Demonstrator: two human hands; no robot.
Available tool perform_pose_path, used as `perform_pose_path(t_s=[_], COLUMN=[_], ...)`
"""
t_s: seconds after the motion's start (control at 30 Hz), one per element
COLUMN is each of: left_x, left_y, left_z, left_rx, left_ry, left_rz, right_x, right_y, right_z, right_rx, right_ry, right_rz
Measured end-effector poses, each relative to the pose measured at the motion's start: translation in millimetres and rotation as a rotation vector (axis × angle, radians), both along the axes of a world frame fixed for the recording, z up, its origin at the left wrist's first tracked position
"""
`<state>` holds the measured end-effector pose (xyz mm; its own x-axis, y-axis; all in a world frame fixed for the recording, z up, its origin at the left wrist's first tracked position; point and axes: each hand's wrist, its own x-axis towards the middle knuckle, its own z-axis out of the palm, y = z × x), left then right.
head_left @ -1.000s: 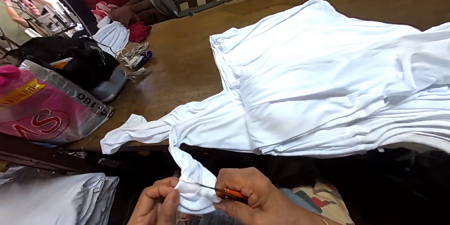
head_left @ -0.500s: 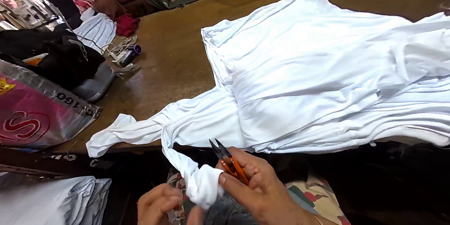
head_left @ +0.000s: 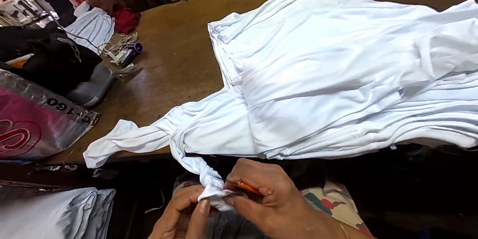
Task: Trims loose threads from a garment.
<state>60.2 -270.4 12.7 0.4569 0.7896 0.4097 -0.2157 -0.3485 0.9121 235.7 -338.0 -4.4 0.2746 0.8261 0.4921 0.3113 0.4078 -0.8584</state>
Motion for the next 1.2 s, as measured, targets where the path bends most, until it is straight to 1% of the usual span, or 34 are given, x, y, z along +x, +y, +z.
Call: perform_pose_path(t_s=[0.1,0.17,0.27,0.33,0.4,0.43,0.47,0.5,0.57,0.63,0.7,0.73,0.77,0.8,0.87,0.97,1.07,1.2], left_x=[1,5,10,9,7,8,8,9,10,7,3,3,3,3,6,11,13,14], left_y=[1,-1,-1,5,10,10,8,6,4,8,11,12,11,11,8,7,10,8], left_z=[-4,-2,0,-6,-16,-19,-20,-20,-16,-11,-5,-2,-1,-2,-5,-6,-6,-5], left_rx=[-0.062,-0.058,0.002,0.119,0.278,0.313,0.299,0.237,-0.001,-0.349,-0.668,-0.759,-0.799,-0.799,-0.709,-0.494,-0.239,-0.14], left_ry=[-0.029,-0.033,0.03,0.15,0.279,0.304,0.297,0.265,0.125,-0.129,-0.354,-0.398,-0.405,-0.382,-0.264,-0.114,0.015,0.052], left_rz=[-0.005,-0.018,0.049,0.089,0.115,0.112,0.087,0.051,-0.058,-0.221,-0.332,-0.353,-0.371,-0.383,-0.355,-0.312,-0.214,-0.165], right_x=[-2,-5,-6,-2,6,11,14,16,14,11,9,8,8,7,6,8,17,32], right_y=[0,0,-3,-7,-9,-9,-9,-9,-8,-7,-7,-6,-5,-4,-1,1,-2,-11], right_z=[-1,0,7,15,23,25,25,25,25,21,15,13,13,12,11,6,0,0], right_rx=[0.021,0.02,-0.073,-0.187,-0.274,-0.299,-0.312,-0.319,-0.352,-0.375,-0.397,-0.415,-0.436,-0.448,-0.447,-0.417,-0.252,-0.065], right_ry=[-0.131,-0.084,0.222,0.523,0.888,1.005,1.07,1.085,0.988,0.792,0.704,0.71,0.728,0.747,0.748,0.617,0.424,0.177], right_rz=[0.022,0.06,0.123,0.178,0.297,0.356,0.395,0.412,0.331,0.199,0.154,0.159,0.171,0.182,0.164,0.046,-0.002,0.132])
